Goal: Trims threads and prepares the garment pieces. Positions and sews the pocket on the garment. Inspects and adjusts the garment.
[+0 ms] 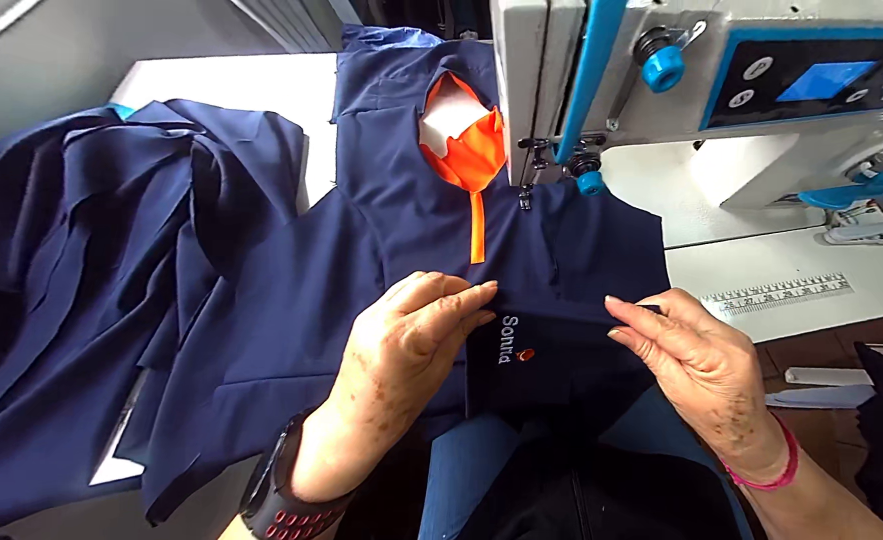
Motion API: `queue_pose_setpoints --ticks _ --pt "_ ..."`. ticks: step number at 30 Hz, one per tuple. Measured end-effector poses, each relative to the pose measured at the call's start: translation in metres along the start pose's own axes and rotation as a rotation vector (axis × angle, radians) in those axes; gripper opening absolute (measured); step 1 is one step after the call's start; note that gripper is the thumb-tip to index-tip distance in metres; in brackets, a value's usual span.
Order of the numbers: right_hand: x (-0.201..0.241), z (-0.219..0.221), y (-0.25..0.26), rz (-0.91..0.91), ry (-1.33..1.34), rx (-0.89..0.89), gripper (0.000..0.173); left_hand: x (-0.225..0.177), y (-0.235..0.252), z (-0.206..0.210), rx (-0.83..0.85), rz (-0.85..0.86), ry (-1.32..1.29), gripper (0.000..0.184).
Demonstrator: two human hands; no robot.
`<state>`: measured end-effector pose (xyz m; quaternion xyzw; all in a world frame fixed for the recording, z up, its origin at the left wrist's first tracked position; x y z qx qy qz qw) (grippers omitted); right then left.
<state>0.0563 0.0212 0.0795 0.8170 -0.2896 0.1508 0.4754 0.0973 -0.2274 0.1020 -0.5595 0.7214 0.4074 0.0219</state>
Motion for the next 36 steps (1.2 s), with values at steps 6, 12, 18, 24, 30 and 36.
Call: queue_pose_setpoints --ticks 6,12,18,24,30,36 --pt "0.024 0.02 0.003 0.106 0.376 0.184 0.016 0.006 0.02 -0.002 0.141 -0.394 -0.808 0.008" --pt "0.007 0.049 -0.011 0.338 0.341 0.181 0.024 -0.011 0.084 0.058 0.153 0.049 0.009 0.017" --pt "-0.009 0.037 -0.015 0.244 -0.107 0.133 0.026 0.0 0.094 0.134 0.274 0.047 0.102 0.01" --pt "-0.019 0.037 -0.016 0.234 -0.289 0.236 0.029 0.001 0.1 0.148 0.4 -0.192 0.114 0.011" --pt "-0.021 0.034 -0.006 0.24 -0.303 0.196 0.032 -0.011 0.106 0.154 0.268 -0.089 0.262 0.013" --pt "-0.034 0.042 0.004 0.312 -0.355 0.239 0.031 -0.017 0.105 0.179 0.181 0.105 0.494 0.006"
Point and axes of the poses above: each hand's wrist, its own y-axis towards the middle knuckle, its own z-axis out of the palm, x = y × z, the point moved 6 cm from there along y, towards the middle knuckle, and after that the axes turned 8 degrees about -z, right-handed, at the moved point
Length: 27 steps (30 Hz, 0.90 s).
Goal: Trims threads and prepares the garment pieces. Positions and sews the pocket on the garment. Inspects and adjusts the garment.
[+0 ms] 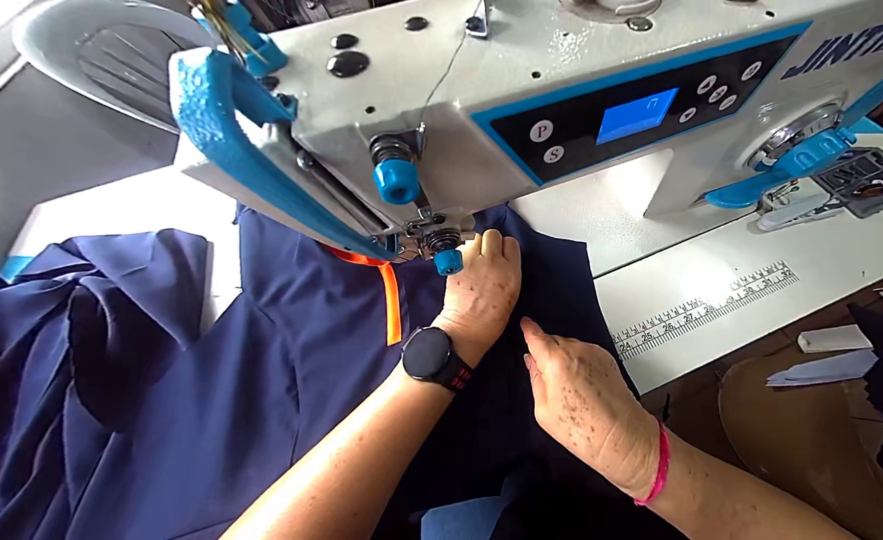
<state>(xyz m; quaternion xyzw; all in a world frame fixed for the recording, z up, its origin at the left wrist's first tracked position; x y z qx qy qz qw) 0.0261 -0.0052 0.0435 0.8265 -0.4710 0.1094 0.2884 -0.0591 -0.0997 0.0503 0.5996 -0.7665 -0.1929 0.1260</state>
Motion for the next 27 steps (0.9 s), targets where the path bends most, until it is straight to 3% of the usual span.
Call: queue_pose_setpoints --ticks 6,11,15,16,20,24,27 --pt "-0.006 -0.001 -0.004 -0.089 -0.061 -0.018 0.037 0.01 -0.006 -0.001 -0.027 -0.083 -0.063 0.013" --pt "-0.028 -0.018 0.02 -0.205 -0.063 -0.025 0.028 0.018 -0.009 0.001 -0.039 -0.071 -0.18 0.014" --pt "-0.037 -0.009 0.036 -0.292 -0.138 0.112 0.071 0.018 -0.017 -0.002 -0.106 -0.059 -0.233 0.012" --pt "-0.038 -0.007 0.037 -0.314 -0.142 0.16 0.07 0.019 -0.021 -0.004 -0.117 -0.069 -0.247 0.012" --pt "-0.035 -0.014 0.067 -0.408 -0.096 0.161 0.031 0.024 -0.046 -0.013 -0.126 -0.162 -0.286 0.013" --pt "-0.031 0.016 0.109 -0.464 0.02 0.271 0.032 0.026 -0.051 -0.023 -0.033 -0.206 -0.469 0.007" --pt "-0.036 0.027 0.116 -0.46 -0.037 0.33 0.039 0.051 -0.052 -0.043 0.013 -0.186 -0.507 0.01"
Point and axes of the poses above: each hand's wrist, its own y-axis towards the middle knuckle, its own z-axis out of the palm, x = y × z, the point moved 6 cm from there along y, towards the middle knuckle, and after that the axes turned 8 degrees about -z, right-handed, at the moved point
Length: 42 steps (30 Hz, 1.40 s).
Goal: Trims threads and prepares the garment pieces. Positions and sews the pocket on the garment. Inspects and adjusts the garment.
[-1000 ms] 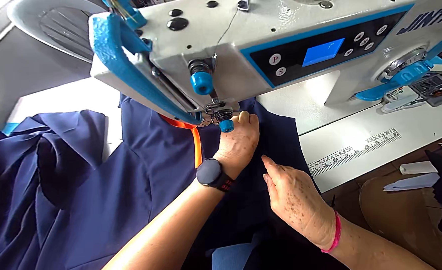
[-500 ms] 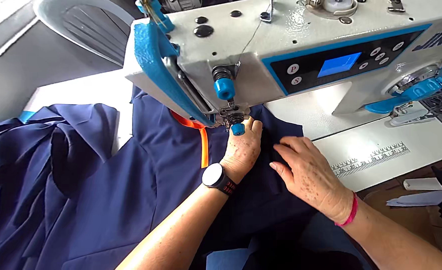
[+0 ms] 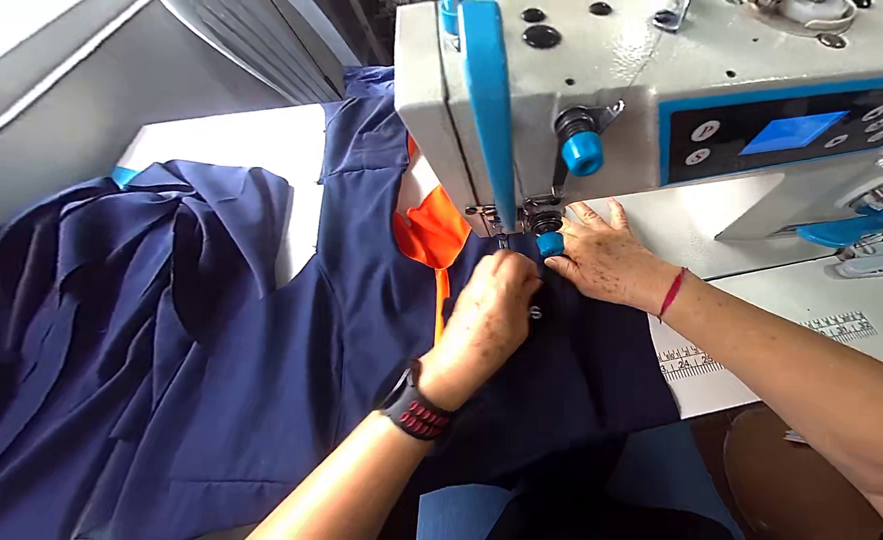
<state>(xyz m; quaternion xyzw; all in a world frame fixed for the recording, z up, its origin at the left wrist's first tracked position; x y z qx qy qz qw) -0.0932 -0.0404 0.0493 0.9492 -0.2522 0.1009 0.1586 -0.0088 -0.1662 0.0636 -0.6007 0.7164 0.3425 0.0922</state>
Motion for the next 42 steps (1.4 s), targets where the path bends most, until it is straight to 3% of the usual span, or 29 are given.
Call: queue_pose_setpoints --ticks 4,10,14,17,19,22,23,26,29,33,37,39,42 --pt "0.0 0.012 -0.017 -0.004 -0.103 -0.037 0.058 0.051 -0.009 -0.018 -0.056 -0.017 0.091 0.016" --pt "-0.002 0.014 -0.019 -0.054 -0.176 -0.056 0.106 0.055 -0.03 -0.018 -0.079 -0.086 0.203 0.019" --pt "-0.009 0.009 -0.008 -0.036 -0.109 0.14 0.113 0.065 -0.016 -0.02 -0.01 -0.12 0.236 0.017" --pt "-0.013 0.002 -0.009 0.051 -0.088 0.293 0.128 0.07 -0.007 -0.027 0.003 -0.028 0.189 0.015" --pt "-0.007 -0.011 -0.023 0.075 -0.064 0.189 0.12 0.057 -0.011 -0.04 -0.035 0.074 0.126 0.017" --pt "0.031 -0.036 -0.062 0.023 0.03 -0.176 0.074 0.012 -0.031 -0.062 -0.032 0.23 0.022 0.025" --pt "0.052 -0.04 -0.075 -0.002 0.11 -0.271 0.068 -0.004 -0.041 -0.066 -0.014 0.267 -0.023 0.025" --pt "0.112 -0.026 -0.095 -0.092 0.388 -0.385 0.058 -0.04 -0.063 -0.07 0.012 0.355 -0.184 0.017" --pt "0.135 -0.014 -0.09 -0.088 0.62 -0.526 0.022 -0.044 -0.065 -0.082 -0.08 0.323 -0.095 0.017" --pt "0.126 0.007 -0.081 0.225 0.939 -0.426 0.034 -0.019 -0.026 -0.079 -0.133 0.225 0.091 0.021" --pt "0.105 0.025 -0.094 0.526 1.116 -0.226 0.067 0.023 0.012 -0.018 0.133 -0.113 -0.021 0.007" --pt "0.094 0.017 -0.108 0.563 1.065 -0.193 0.069 0.031 0.017 -0.008 0.189 -0.211 -0.096 0.006" --pt "0.073 -0.007 -0.118 0.503 0.678 -0.317 0.05 0.026 0.013 -0.013 0.14 -0.07 -0.148 0.008"
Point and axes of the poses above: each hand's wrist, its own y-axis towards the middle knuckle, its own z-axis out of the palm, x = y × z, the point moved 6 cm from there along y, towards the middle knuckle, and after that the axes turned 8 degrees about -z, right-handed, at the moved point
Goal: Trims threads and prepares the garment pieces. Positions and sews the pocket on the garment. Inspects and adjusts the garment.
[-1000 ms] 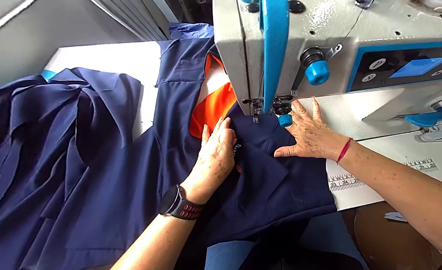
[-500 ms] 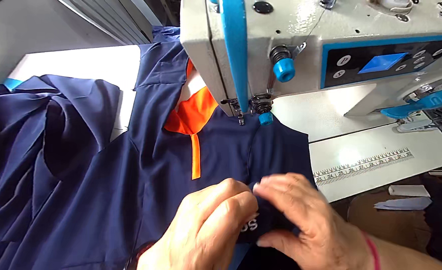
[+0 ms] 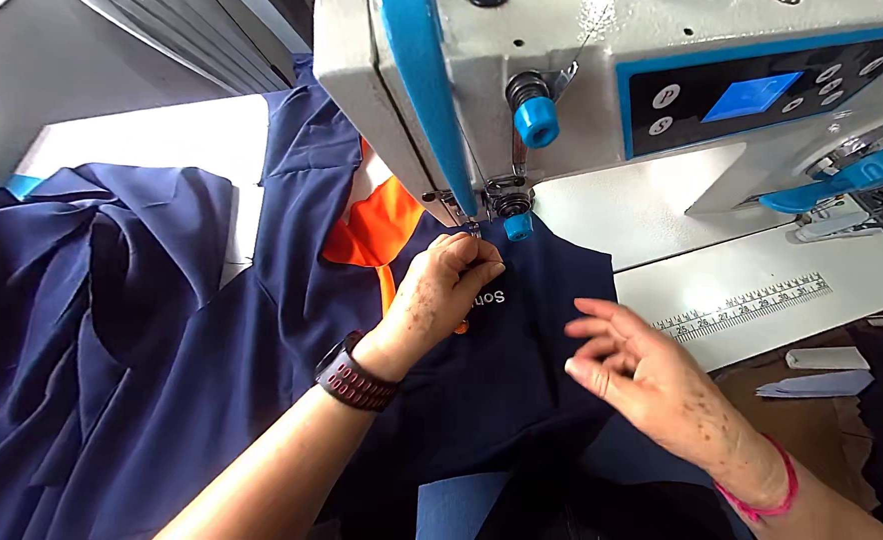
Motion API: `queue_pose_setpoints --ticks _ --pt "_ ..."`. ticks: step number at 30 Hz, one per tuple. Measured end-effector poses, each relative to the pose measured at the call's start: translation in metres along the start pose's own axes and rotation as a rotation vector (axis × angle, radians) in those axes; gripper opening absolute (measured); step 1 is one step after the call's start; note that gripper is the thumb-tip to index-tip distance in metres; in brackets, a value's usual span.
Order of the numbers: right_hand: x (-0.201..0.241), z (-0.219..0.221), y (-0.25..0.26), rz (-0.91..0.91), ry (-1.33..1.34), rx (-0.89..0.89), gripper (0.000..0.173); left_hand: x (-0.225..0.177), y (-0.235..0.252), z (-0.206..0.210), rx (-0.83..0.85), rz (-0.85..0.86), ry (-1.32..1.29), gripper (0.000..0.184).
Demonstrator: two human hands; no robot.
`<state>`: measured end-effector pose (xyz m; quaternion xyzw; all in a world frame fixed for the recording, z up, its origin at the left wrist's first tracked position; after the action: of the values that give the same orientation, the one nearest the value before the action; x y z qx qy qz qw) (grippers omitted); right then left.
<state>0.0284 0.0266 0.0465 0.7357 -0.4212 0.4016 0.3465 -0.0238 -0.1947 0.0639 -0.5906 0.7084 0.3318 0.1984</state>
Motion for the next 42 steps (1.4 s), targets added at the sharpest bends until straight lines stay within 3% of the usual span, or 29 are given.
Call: queue_pose_setpoints --ticks 3,8,12,15,19,25,33,36,42 --pt "0.015 -0.006 0.021 -0.177 -0.194 -0.141 0.039 -0.007 -0.008 -0.007 -0.04 0.09 -0.061 0.011" --pt "0.021 0.043 0.037 -0.173 0.0 -0.117 0.035 -0.009 -0.011 -0.014 -0.035 0.071 -0.101 0.01" --pt "0.011 0.05 0.018 -0.11 0.095 -0.088 0.054 0.0 -0.002 -0.009 -0.001 -0.089 0.031 0.008" --pt "0.008 0.045 0.011 -0.112 -0.059 -0.041 0.042 0.007 0.008 0.007 0.067 -0.27 0.105 0.008" --pt "0.007 0.04 0.011 -0.156 -0.298 0.028 0.025 0.003 0.017 0.016 0.071 -0.331 0.151 0.009" --pt "0.012 0.036 0.014 -0.204 -0.368 0.004 0.026 -0.005 0.013 0.018 -0.05 -0.253 0.188 0.008" --pt "0.01 0.041 0.011 -0.263 -0.463 -0.046 0.037 -0.011 0.01 0.024 -0.034 -0.27 0.252 0.01" --pt "0.013 0.04 0.012 -0.3 -0.547 -0.014 0.032 -0.012 0.011 0.025 -0.012 -0.295 0.26 0.011" --pt "0.023 0.021 0.061 -0.596 -0.619 -0.021 0.025 -0.014 0.01 0.026 -0.034 -0.282 0.266 0.009"
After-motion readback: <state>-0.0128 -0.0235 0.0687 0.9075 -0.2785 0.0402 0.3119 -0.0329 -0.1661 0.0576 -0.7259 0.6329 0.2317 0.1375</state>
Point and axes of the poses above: each hand's wrist, its own y-axis towards the middle knuckle, its own z-axis out of the palm, x = y × z, the point moved 6 cm from there along y, towards the middle knuckle, and after that the axes turned 8 degrees about -z, right-handed, at the moved point
